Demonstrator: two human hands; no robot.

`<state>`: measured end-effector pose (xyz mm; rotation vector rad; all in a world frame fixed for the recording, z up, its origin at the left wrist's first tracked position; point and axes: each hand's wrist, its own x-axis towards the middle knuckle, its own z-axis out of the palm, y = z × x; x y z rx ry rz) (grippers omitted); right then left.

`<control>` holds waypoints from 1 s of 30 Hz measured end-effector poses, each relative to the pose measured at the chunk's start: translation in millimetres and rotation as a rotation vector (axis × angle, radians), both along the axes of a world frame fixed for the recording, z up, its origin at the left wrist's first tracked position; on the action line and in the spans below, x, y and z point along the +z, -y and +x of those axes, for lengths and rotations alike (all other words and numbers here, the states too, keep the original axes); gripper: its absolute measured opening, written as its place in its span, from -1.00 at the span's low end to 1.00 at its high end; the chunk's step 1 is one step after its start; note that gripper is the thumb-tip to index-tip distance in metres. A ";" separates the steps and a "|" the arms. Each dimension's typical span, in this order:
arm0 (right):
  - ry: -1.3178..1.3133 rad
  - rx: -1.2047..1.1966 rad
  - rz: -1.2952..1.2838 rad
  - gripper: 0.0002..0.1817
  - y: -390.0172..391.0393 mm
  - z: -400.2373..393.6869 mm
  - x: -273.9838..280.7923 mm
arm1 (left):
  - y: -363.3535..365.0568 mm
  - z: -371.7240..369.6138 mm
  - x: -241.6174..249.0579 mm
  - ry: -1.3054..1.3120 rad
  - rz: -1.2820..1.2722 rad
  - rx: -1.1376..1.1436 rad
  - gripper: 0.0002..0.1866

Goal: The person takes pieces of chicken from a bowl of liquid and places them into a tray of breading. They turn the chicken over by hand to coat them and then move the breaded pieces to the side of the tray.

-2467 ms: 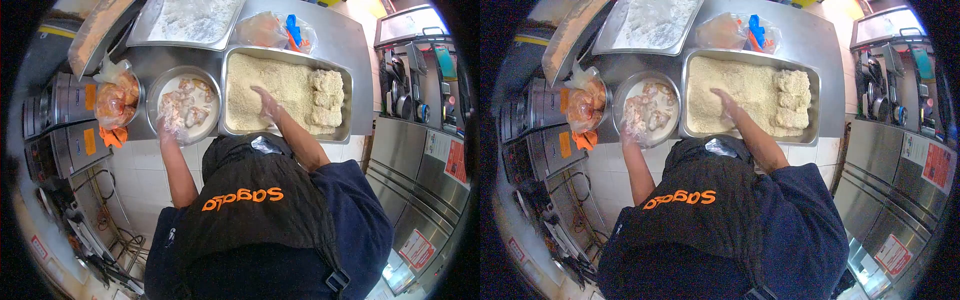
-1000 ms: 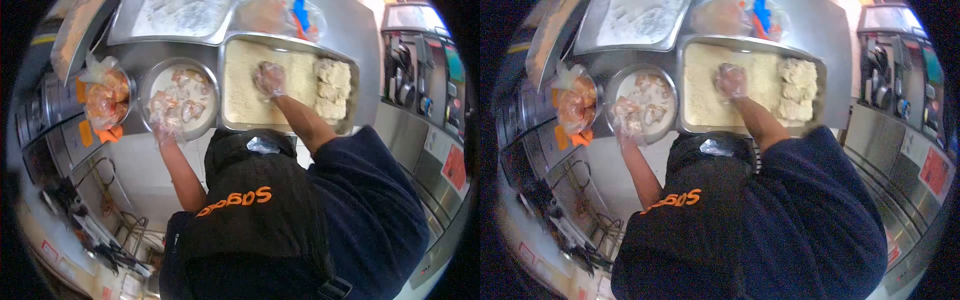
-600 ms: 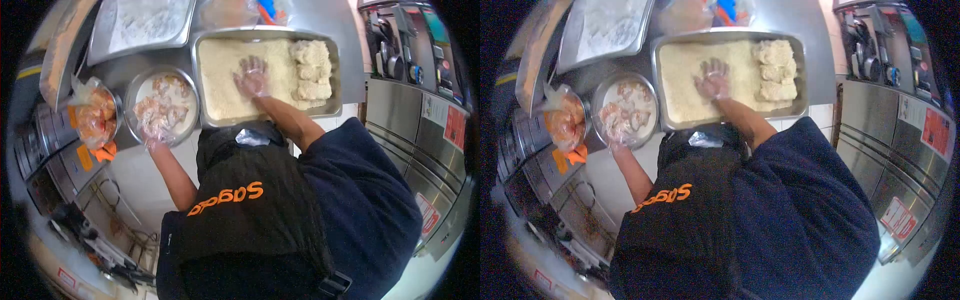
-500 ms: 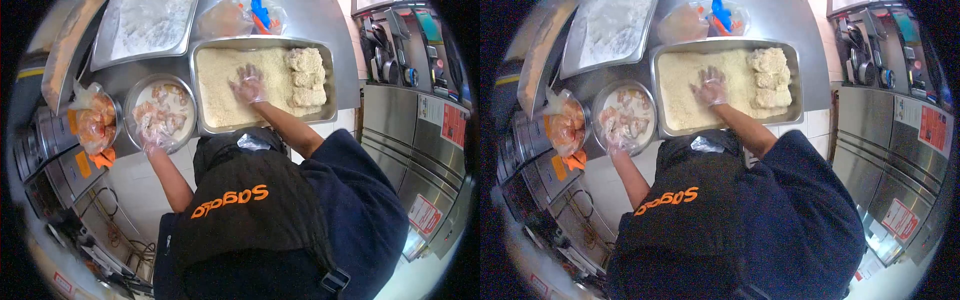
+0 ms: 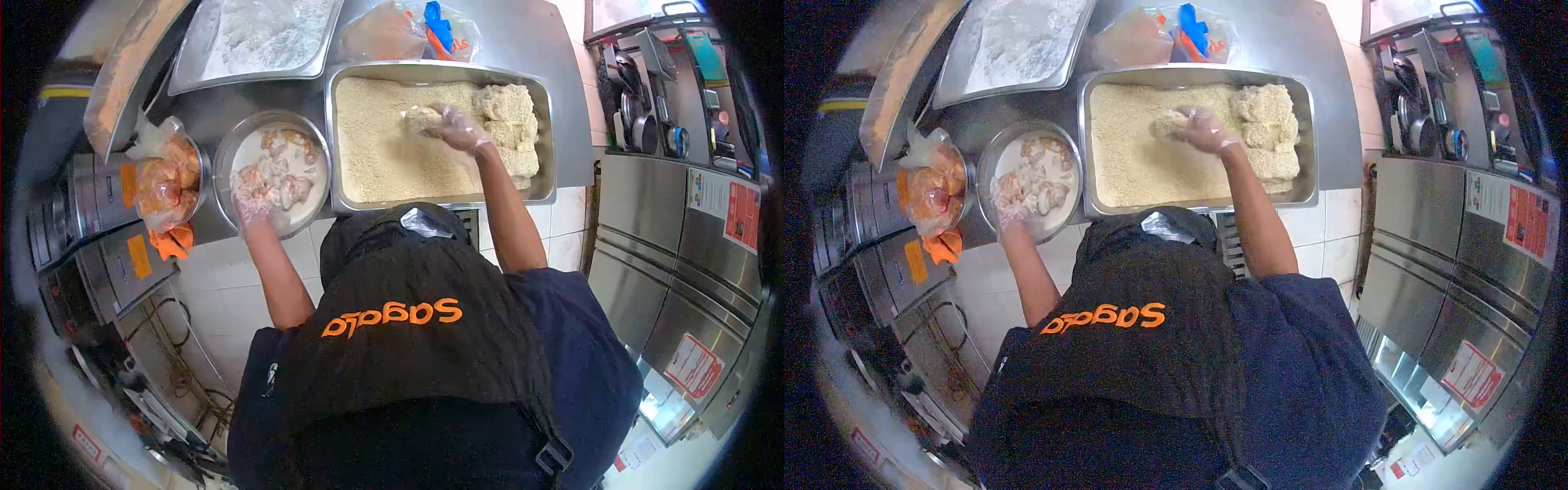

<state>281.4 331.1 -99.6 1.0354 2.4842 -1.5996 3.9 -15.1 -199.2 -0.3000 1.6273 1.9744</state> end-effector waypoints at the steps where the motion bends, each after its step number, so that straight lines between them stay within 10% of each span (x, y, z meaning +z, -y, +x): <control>1: -0.001 0.001 0.000 -0.50 4.1 -3.6 20.2 | -3.0 3.8 7.0 -0.037 -0.016 -0.029 -0.62; 6: 0.407 0.099 0.374 -0.36 4.1 41.0 -44.5 | -20.6 12.2 36.1 -0.194 -0.070 -0.158 -0.61; 8: 0.815 0.401 0.191 -0.25 19.4 44.4 -20.4 | -14.5 5.5 29.4 0.235 0.119 0.070 -0.60; 13: 0.427 0.189 -0.541 -0.14 60.0 4.9 -46.0 | -16.2 16.2 51.3 0.169 0.040 0.054 -0.58; 18: 0.287 0.040 -0.651 -0.15 85.0 -56.6 -66.2 | -10.6 -1.6 14.9 0.087 0.195 0.051 -0.58; 21: 0.281 -0.092 -0.530 -0.16 67.2 -55.9 -55.1 | -10.3 -11.9 0.2 0.026 0.299 0.063 -0.59; 24: 0.423 0.064 0.277 -0.34 38.8 -50.1 -54.6 | -5.6 -3.9 3.5 -0.040 0.180 0.019 -0.59; 28: 0.416 -0.031 0.421 -0.50 1.3 -29.8 -144.2 | -4.5 8.1 22.6 -0.131 0.025 -0.081 -0.59; 30: 0.434 0.192 -0.016 -0.61 -24.9 -39.7 -129.3 | -3.9 10.4 36.9 -0.187 -0.051 -0.124 -0.59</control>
